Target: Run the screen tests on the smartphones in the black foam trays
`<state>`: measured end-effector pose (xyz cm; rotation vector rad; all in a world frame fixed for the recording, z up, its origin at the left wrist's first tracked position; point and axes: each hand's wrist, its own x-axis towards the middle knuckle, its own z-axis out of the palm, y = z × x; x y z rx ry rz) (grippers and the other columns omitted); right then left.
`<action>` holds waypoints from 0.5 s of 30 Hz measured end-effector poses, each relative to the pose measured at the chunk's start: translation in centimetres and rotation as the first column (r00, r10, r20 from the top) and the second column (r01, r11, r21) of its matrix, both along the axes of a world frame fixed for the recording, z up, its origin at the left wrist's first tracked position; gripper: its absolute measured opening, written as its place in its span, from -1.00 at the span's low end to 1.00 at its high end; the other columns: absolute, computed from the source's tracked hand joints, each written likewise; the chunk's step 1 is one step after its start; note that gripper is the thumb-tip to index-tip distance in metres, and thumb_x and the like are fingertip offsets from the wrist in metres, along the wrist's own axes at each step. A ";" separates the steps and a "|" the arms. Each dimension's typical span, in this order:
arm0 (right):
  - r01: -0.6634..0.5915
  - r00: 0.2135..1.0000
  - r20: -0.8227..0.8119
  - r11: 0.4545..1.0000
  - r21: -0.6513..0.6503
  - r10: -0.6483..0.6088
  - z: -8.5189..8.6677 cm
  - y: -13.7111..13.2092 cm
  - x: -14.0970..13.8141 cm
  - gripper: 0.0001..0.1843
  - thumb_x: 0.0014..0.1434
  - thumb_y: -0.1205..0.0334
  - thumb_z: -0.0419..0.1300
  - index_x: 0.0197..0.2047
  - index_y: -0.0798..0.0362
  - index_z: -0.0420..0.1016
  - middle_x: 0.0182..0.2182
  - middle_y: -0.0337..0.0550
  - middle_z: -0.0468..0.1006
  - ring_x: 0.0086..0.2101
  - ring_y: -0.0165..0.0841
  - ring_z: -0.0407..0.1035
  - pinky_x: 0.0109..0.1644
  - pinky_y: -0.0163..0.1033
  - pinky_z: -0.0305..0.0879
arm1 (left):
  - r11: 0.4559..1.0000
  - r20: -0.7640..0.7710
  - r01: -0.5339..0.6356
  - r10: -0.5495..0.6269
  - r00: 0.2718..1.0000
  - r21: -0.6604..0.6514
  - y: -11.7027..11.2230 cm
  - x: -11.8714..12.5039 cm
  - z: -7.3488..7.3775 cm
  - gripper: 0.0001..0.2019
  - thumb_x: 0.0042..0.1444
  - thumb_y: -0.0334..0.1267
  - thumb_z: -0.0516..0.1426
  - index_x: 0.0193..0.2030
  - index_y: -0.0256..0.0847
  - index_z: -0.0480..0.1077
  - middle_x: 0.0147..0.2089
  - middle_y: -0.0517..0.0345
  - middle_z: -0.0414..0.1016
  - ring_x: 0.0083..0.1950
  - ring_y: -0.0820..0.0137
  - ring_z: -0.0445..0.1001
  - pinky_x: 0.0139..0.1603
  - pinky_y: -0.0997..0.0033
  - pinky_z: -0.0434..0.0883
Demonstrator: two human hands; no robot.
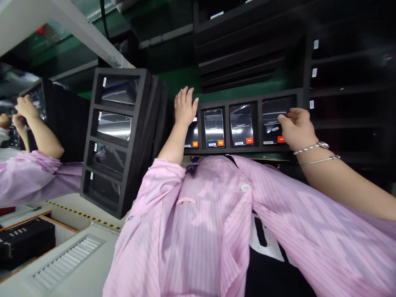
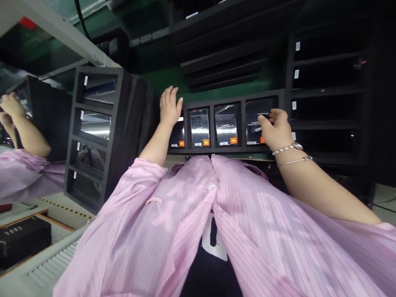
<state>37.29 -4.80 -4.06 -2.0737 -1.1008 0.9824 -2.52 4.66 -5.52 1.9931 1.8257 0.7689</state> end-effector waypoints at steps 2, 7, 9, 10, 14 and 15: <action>0.027 1.000 -0.007 0.999 -0.025 -0.027 1.1 -0.1 -0.3 -0.48 0.23 0.21 0.32 0.21 0.11 0.33 0.23 0.29 0.49 0.18 -0.15 0.45 0.33 0.00 0.30 | 0.999 -0.039 -0.008 0.006 0.999 -0.045 1.4 0.4 -1.2 -0.54 0.43 0.11 0.06 0.23 -0.10 0.50 0.43 -0.07 0.39 0.60 0.03 0.10 0.65 -0.25 -0.19; 0.065 0.998 -0.021 0.996 -0.060 -0.066 2.6 0.0 -0.2 -0.62 0.24 0.21 0.30 0.10 0.07 0.41 0.11 0.13 0.58 0.06 -0.19 0.50 0.30 0.03 0.33 | 0.992 -0.041 0.044 -0.049 0.998 -0.115 1.4 -0.3 -2.1 -0.48 0.44 0.17 -0.02 0.24 -0.09 0.51 0.42 -0.06 0.42 0.55 0.04 0.19 0.64 -0.21 -0.10; 0.073 0.996 -0.044 0.996 -0.053 -0.076 2.6 0.1 0.0 -0.65 0.23 0.22 0.31 0.06 0.08 0.43 0.07 0.10 0.60 -0.01 -0.22 0.52 0.28 0.01 0.35 | 0.996 -0.019 0.033 -0.035 0.999 -0.079 0.2 -1.1 -1.1 -0.43 0.46 0.20 -0.07 0.31 -0.09 0.45 0.44 -0.05 0.38 0.55 0.12 0.20 0.63 -0.07 0.00; 0.076 0.995 -0.061 0.996 -0.050 -0.079 2.6 0.2 0.0 -0.66 0.22 0.23 0.31 0.05 0.09 0.44 0.06 0.10 0.60 -0.04 -0.24 0.52 0.27 0.00 0.35 | 0.999 -0.013 -0.002 0.001 1.000 -0.051 -0.9 -1.5 -0.4 -0.41 0.47 0.21 -0.11 0.32 -0.11 0.44 0.45 -0.06 0.37 0.56 0.15 0.20 0.62 0.00 0.05; 0.101 0.983 -0.150 0.993 -0.067 -0.110 2.9 0.5 -0.4 -0.71 0.20 0.27 0.33 -0.02 0.09 0.46 0.00 0.06 0.60 -0.05 -0.26 0.50 0.28 0.00 0.33 | 0.978 -0.052 -0.207 0.206 0.977 -0.014 -8.1 -3.4 2.0 -0.39 0.50 0.17 -0.17 0.25 -0.19 0.48 0.43 -0.17 0.33 0.53 0.20 0.25 0.58 0.14 0.16; 0.116 0.978 -0.166 0.990 -0.079 -0.127 3.0 0.7 -0.4 -0.72 0.20 0.28 0.34 -0.03 0.08 0.47 -0.02 0.03 0.60 -0.05 -0.27 0.50 0.29 0.01 0.33 | 0.966 -0.071 -0.254 0.250 0.966 -0.046 -10.1 -3.6 2.2 -0.42 0.50 0.15 -0.14 0.23 -0.21 0.49 0.43 -0.19 0.33 0.52 0.18 0.26 0.58 0.12 0.17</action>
